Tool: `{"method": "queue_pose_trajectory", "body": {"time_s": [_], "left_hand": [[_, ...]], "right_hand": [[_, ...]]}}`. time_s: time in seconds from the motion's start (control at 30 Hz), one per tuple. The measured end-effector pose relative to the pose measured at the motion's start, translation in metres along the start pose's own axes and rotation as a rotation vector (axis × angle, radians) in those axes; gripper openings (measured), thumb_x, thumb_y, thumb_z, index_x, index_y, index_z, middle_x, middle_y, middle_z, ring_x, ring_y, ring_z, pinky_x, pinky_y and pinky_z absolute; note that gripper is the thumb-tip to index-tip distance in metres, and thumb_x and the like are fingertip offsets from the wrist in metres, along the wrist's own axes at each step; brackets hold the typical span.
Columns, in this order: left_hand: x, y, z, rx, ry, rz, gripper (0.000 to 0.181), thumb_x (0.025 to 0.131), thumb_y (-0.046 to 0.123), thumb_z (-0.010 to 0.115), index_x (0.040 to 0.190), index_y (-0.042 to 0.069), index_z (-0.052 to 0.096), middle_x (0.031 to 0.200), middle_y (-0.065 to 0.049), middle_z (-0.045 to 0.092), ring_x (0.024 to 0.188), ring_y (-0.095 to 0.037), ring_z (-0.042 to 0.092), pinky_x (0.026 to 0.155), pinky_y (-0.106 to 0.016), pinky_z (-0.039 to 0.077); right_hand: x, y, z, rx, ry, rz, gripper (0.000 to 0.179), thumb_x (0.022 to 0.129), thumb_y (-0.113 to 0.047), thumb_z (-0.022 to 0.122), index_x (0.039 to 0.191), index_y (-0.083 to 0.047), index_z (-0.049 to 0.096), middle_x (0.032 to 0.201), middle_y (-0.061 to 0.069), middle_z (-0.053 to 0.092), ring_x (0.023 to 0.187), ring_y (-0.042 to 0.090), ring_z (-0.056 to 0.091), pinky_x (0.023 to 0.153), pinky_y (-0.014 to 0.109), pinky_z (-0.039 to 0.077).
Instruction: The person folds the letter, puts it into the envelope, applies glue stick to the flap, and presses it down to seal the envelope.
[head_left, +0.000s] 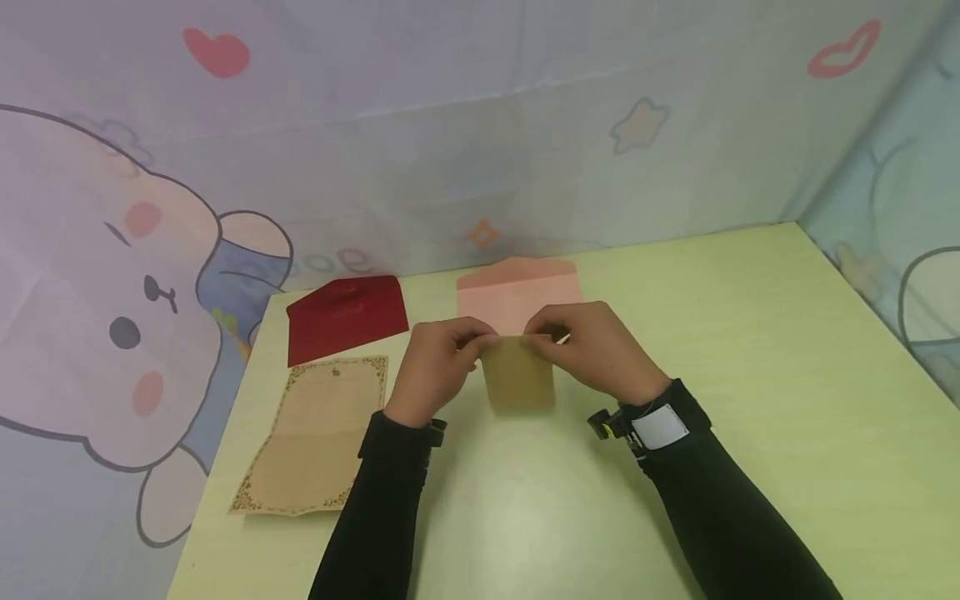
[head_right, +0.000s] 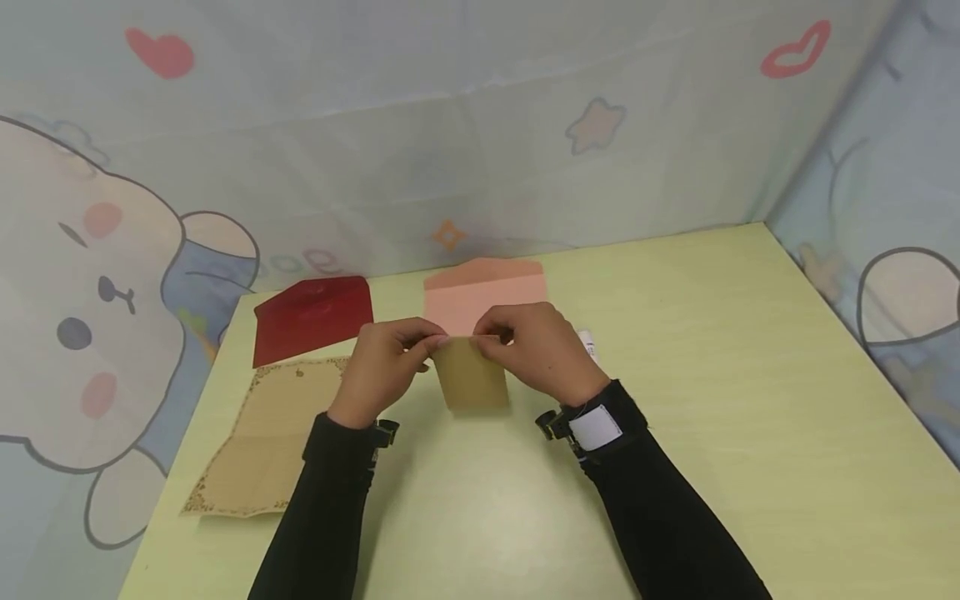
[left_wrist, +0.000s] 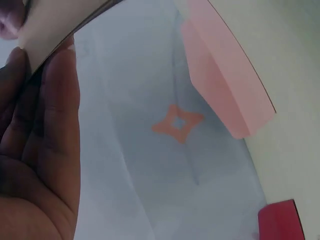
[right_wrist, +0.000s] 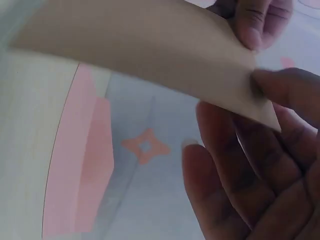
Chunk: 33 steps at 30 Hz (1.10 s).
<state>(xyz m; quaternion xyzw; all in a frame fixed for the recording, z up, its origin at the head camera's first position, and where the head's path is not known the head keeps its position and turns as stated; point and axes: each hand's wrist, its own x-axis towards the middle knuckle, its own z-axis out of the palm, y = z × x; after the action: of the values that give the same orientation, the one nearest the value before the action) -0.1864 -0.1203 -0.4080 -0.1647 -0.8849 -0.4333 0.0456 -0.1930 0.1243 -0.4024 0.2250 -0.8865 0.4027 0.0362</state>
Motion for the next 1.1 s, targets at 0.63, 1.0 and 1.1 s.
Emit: {"method": "queue_pose_trajectory", "body": {"time_s": [0.63, 1.0, 1.1], "left_hand": [[0.003, -0.005, -0.009, -0.427, 0.079, -0.197, 0.013, 0.110, 0.011, 0.076, 0.117, 0.002, 0.082, 0.104, -0.014, 0.078, 0.092, -0.014, 0.080, 0.088, -0.044, 0.073], [0.003, -0.006, -0.005, -0.037, -0.202, -0.035, 0.015, 0.109, 0.031, 0.079, 0.115, 0.022, 0.089, 0.116, 0.004, 0.087, 0.112, -0.017, 0.080, 0.101, -0.039, 0.063], [0.005, -0.004, 0.001, -0.047, -0.112, -0.003, 0.012, 0.107, 0.026, 0.081, 0.108, 0.018, 0.091, 0.108, 0.001, 0.088, 0.107, -0.019, 0.080, 0.098, -0.040, 0.064]], "right_hand": [[-0.001, 0.004, -0.013, 0.125, 0.047, 0.021, 0.017, 0.114, -0.021, 0.072, 0.107, -0.013, 0.085, 0.095, 0.004, 0.080, 0.088, 0.021, 0.077, 0.082, 0.029, 0.065], [0.000, 0.003, -0.001, -0.126, -0.163, -0.191, 0.016, 0.111, -0.015, 0.072, 0.096, -0.019, 0.076, 0.088, -0.010, 0.069, 0.085, 0.009, 0.060, 0.082, 0.031, 0.053], [0.001, 0.002, 0.001, -0.128, -0.151, -0.179, 0.016, 0.112, -0.015, 0.072, 0.097, -0.018, 0.077, 0.089, -0.010, 0.071, 0.085, 0.009, 0.061, 0.082, 0.031, 0.053]]}}
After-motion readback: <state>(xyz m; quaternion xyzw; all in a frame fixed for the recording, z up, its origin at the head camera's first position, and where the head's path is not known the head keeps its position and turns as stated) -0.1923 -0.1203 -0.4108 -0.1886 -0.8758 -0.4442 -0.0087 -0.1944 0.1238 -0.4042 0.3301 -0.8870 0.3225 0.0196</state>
